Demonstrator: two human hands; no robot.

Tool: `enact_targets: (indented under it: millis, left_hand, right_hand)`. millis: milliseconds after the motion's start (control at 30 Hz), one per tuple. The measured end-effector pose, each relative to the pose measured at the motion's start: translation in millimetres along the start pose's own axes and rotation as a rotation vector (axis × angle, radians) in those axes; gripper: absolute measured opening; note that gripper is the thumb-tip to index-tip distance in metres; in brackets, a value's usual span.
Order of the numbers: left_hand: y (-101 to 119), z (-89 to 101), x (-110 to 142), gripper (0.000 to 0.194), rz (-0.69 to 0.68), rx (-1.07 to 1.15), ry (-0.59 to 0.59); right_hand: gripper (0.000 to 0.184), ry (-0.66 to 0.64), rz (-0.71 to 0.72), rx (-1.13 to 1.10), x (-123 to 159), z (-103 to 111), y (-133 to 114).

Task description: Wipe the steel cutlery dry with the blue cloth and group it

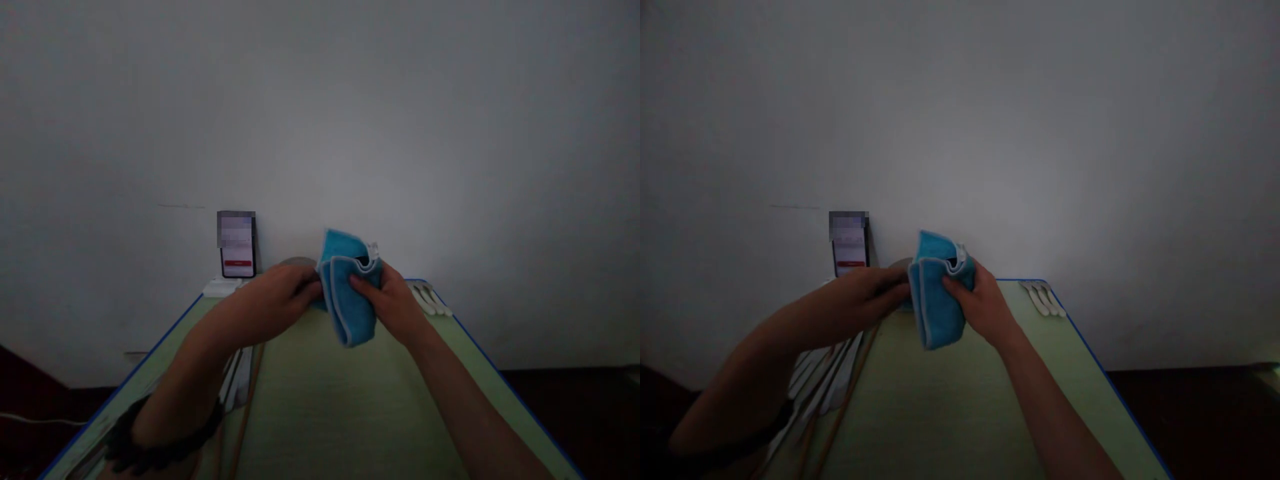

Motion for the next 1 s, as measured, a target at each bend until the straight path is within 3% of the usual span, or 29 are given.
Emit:
enact_targets:
  millis: [100, 200, 267, 400, 533, 633, 800, 900, 1000]
  left_hand:
    - [-9.2, 2.7, 6.8, 0.04, 0.027, -0.012, -0.07]
    - [-9.2, 6.7, 12.4, 0.04, -0.01, -0.031, -0.066]
    - [-1.0, 7.7, 14.6, 0.036, -0.055, -0.084, -0.042]
    - [19.0, 6.0, 16.1, 0.032, -0.041, -0.275, 0.027]
    - [18.5, 6.4, 13.7, 0.032, -0.048, -0.313, 0.062]
    - [8.3, 9.4, 9.3, 0.033, -0.089, -0.178, 0.069]
    - [10.2, 12.8, 2.5, 0.033, -0.034, 0.01, 0.164]
    - [23.5, 8.2, -1.5, 0.032, 0.028, 0.042, 0.225]
    - [33.9, -1.8, -5.4, 0.022, 0.126, 0.107, 0.28]
  right_hand:
    - [0.026, -0.243, -0.005, 0.193, -0.4, 11.7, -13.8]
    - [0.024, -0.477, -0.047, 0.363, 5.7, 13.1, -25.6]
    - [0.021, -0.516, -0.044, 0.502, 9.4, 10.8, -30.7]
    - [0.018, -0.473, 0.023, 0.776, 11.8, 4.6, -31.4]
    - [0.015, -0.536, 0.092, 0.804, 10.2, 4.2, -27.5]
    - [0.014, -0.376, 0.135, 0.687, 5.7, 11.7, -29.8]
    - [0.034, 0.217, 0.254, 0.439, 3.8, 20.2, -29.2]
    - [0.038, 0.549, 0.214, 0.192, 6.2, 17.0, -15.1]
    - [0.035, 0.653, 0.117, -0.201, 6.5, 4.6, 0.1]
Point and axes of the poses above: each hand's wrist, its own x-axis away from the middle knuckle, its own z-axis out of the back of the hand, y = z × x, the point moved 3 cm from there along -x, towards the middle knuckle, and after that the axes turned 13 degrees about -x, right-handed, at the moved point
